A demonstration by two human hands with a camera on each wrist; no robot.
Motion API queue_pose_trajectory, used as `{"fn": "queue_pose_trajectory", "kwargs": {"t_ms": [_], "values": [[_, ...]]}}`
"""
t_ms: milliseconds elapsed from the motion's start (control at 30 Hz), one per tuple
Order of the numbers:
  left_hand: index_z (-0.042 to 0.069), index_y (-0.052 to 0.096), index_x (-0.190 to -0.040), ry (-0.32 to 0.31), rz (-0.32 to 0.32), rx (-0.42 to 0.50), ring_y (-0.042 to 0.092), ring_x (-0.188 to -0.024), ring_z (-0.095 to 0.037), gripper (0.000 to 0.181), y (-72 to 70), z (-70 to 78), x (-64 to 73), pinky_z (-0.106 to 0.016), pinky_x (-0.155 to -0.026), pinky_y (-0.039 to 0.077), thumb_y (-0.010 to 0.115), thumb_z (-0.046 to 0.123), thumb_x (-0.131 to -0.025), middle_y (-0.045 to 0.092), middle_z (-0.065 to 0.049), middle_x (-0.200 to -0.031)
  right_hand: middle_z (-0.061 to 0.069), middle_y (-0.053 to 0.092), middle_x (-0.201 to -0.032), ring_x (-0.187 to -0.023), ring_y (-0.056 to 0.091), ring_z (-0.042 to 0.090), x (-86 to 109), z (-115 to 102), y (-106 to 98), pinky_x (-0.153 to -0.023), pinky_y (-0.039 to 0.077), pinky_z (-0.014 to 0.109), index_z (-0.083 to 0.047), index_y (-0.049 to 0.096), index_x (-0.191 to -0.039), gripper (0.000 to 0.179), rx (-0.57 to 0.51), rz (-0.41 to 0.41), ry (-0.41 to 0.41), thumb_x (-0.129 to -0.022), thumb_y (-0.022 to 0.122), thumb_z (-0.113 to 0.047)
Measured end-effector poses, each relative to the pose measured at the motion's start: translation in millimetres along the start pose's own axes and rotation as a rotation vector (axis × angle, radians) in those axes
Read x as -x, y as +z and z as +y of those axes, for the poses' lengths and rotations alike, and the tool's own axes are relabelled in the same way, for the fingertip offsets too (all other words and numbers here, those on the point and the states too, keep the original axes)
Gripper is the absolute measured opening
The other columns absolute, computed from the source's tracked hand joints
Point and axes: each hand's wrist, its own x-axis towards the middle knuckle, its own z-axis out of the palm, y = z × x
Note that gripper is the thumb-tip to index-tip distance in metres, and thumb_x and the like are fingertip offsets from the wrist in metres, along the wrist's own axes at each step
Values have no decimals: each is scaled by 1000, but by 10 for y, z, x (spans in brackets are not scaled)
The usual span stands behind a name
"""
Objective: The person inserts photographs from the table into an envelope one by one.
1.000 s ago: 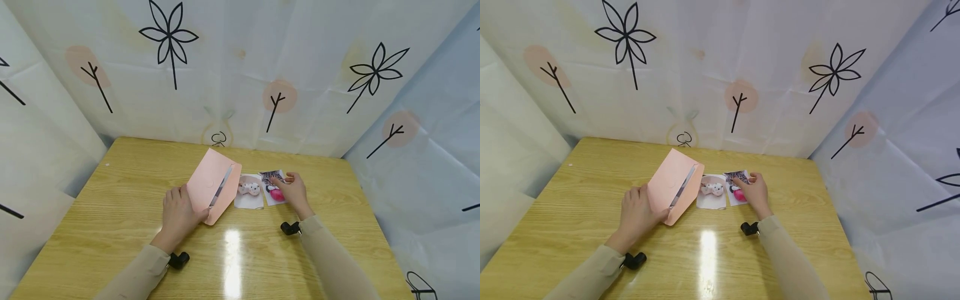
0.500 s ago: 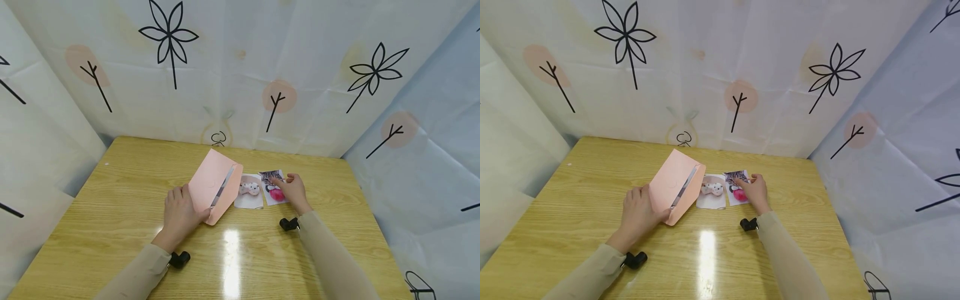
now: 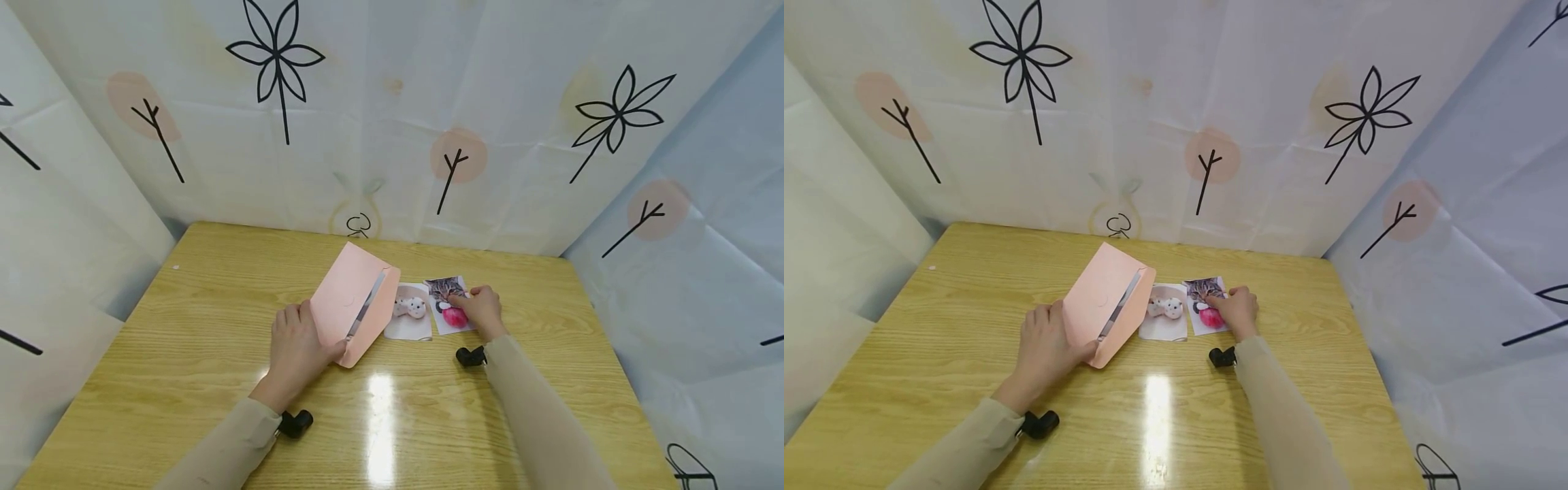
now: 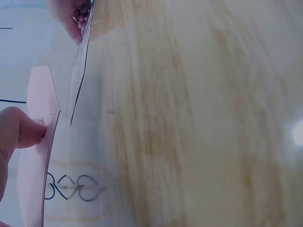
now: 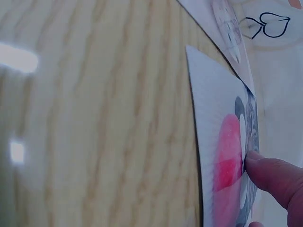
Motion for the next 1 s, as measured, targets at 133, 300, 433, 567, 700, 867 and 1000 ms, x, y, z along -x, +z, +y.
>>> {"fn": "queue_pose_trajectory", "kwargs": {"t_ms": [133, 300, 433, 567, 700, 867, 1000], "values": [[-10, 44, -124, 0, 5, 6, 39, -100, -40, 99, 13, -4, 8, -51, -87, 34, 77, 58, -61, 44, -24, -107, 27, 44, -125, -114, 42, 40, -3, -13, -9, -97, 36, 50, 4, 51, -123, 69, 4, -5, 18, -78, 77, -42], [-10, 46, -121, 7, 30, 6, 39, -96, -40, 97, 30, -10, 31, -50, -84, 34, 78, 57, -59, 45, -24, -103, 25, 45, -124, -111, 44, 37, -9, -15, -1, -96, 38, 48, 3, 52, -120, 65, -24, -23, 34, -78, 78, -37], [-10, 47, -120, 8, 39, 7, 39, -95, -40, 95, 28, 2, 42, -50, -83, 35, 78, 56, -58, 45, -24, -102, 23, 45, -122, -109, 43, 35, -15, -11, 24, -94, 38, 47, 2, 51, -119, 64, -31, -24, 47, -77, 79, -37], [-9, 46, -121, 3, 34, 18, 40, -98, -41, 96, 15, 32, 29, -51, -85, 34, 78, 57, -60, 45, -25, -105, 22, 45, -122, -110, 39, 36, 0, -15, 35, -94, 37, 47, 0, 49, -119, 63, -38, -14, 53, -77, 79, -36], [-10, 46, -121, 2, 27, 20, 40, -100, -41, 97, -6, 67, 18, -51, -87, 34, 78, 58, -60, 45, -26, -108, 20, 43, -122, -112, 37, 36, 25, -12, 29, -95, 36, 47, 0, 46, -120, 61, -72, -11, 72, -78, 79, -32], [-10, 46, -121, -4, 17, 17, 39, -100, -41, 96, -11, 76, 21, -50, -87, 34, 78, 57, -59, 45, -25, -107, 20, 42, -119, -109, 38, 35, 37, 13, 15, -93, 38, 46, 2, 42, -120, 61, -111, -17, 69, -80, 78, -27], [-10, 47, -121, -3, 19, 17, 39, -98, -40, 96, -15, 76, 24, -49, -86, 34, 78, 56, -59, 45, -24, -105, 21, 41, -120, -109, 41, 32, 25, 56, -4, -96, 39, 44, 5, 36, -123, 64, -175, -30, 38, -81, 77, -20]]}}
